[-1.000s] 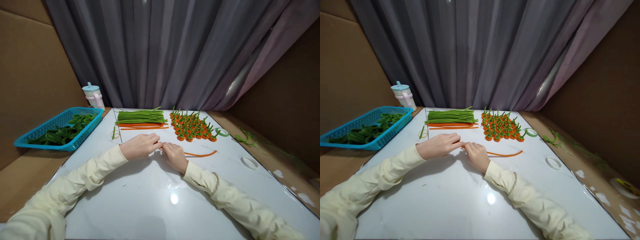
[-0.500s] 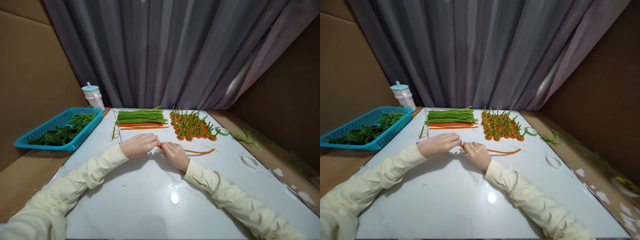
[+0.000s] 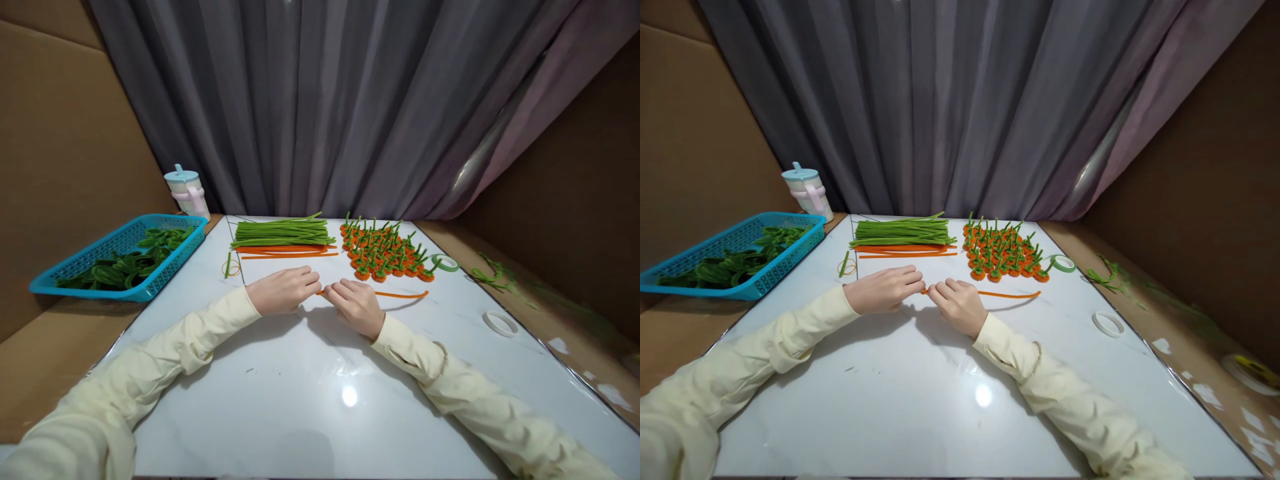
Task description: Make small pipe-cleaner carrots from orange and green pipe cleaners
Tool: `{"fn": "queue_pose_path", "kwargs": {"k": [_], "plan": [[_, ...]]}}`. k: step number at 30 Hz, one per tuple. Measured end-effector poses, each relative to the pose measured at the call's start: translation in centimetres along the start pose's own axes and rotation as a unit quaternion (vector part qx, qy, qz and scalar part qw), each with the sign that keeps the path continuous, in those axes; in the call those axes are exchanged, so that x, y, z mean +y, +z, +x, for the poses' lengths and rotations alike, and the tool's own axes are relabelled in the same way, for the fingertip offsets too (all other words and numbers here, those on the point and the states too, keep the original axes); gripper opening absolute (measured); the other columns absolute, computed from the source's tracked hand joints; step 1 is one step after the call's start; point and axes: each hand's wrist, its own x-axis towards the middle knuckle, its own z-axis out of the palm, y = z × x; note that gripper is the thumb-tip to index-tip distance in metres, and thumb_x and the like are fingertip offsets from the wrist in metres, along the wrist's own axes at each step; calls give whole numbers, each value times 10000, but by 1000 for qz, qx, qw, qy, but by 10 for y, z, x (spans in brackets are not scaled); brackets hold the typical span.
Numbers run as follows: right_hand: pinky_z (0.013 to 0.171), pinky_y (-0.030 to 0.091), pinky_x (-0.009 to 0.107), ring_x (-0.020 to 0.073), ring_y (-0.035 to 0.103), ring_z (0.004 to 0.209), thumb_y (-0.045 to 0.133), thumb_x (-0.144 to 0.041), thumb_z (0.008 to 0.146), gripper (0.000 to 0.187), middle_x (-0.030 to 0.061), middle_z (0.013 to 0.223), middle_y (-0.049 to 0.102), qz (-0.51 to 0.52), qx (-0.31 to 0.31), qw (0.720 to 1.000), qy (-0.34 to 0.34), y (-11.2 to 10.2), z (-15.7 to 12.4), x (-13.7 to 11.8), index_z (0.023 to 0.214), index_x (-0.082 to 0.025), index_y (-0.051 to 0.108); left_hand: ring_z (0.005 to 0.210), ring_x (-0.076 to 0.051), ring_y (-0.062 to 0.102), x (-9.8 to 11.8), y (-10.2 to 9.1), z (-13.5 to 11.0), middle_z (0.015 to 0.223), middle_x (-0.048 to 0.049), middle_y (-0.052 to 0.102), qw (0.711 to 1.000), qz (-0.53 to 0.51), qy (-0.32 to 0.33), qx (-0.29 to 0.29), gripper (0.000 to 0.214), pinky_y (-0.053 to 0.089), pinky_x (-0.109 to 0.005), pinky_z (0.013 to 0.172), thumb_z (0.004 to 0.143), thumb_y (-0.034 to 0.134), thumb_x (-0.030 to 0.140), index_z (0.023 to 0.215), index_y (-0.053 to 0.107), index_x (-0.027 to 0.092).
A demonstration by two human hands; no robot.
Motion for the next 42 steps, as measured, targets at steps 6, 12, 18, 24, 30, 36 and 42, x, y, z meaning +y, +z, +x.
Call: {"fn": "queue_pose_path", "kwargs": {"k": [6,12,18,24,30,36,42], "plan": [[516,309,226,126,478,569,335,-73,854,240,22,650,556,184,14,981,64,9,-3,4,805,-162,553,718,-180,483,-8,8,0,745,-60,520,984,-166,8,66,184,397,-264,624,762,387,13,804,516,138],[500,341,203,108,497,562,322,-70,877,242,20,697,567,260,21,962,84,12,-8,4,914,-171,539,638,-118,485,-12,14,2,710,-31,518,901,-413,-35,125,275,388,-228,634,914,345,229,777,564,135],[501,377,206,112,490,554,329,-156,899,207,16,702,538,315,19,941,120,10,-11,-4,984,-186,516,661,-119,510,-7,22,4,691,-18,515,796,-581,-122,118,399,399,-244,670,893,373,441,750,571,125],[554,415,232,111,485,539,372,-269,900,208,18,676,559,395,27,873,285,9,-5,-15,823,-180,544,649,-109,501,2,36,6,714,-5,506,760,-611,-175,137,370,413,-247,666,906,338,431,786,523,134],[476,383,222,99,442,444,388,-338,904,298,-12,534,510,417,6,831,367,9,0,-17,689,-177,516,654,-111,499,5,45,6,676,24,492,765,-597,-214,109,316,413,-246,674,904,326,438,834,465,164],[460,373,216,97,434,420,378,-389,902,337,-27,494,492,437,-20,807,396,12,1,-15,669,-179,501,603,-111,492,7,45,8,643,34,485,802,-542,-233,93,278,419,-231,613,911,313,398,857,460,169],[452,377,206,88,410,375,325,-371,927,351,-54,444,443,437,-60,810,386,14,-1,-12,700,-173,505,772,-156,605,14,56,5,943,-68,616,896,-357,-225,139,266,462,-269,694,931,289,287,1105,441,155]]}}
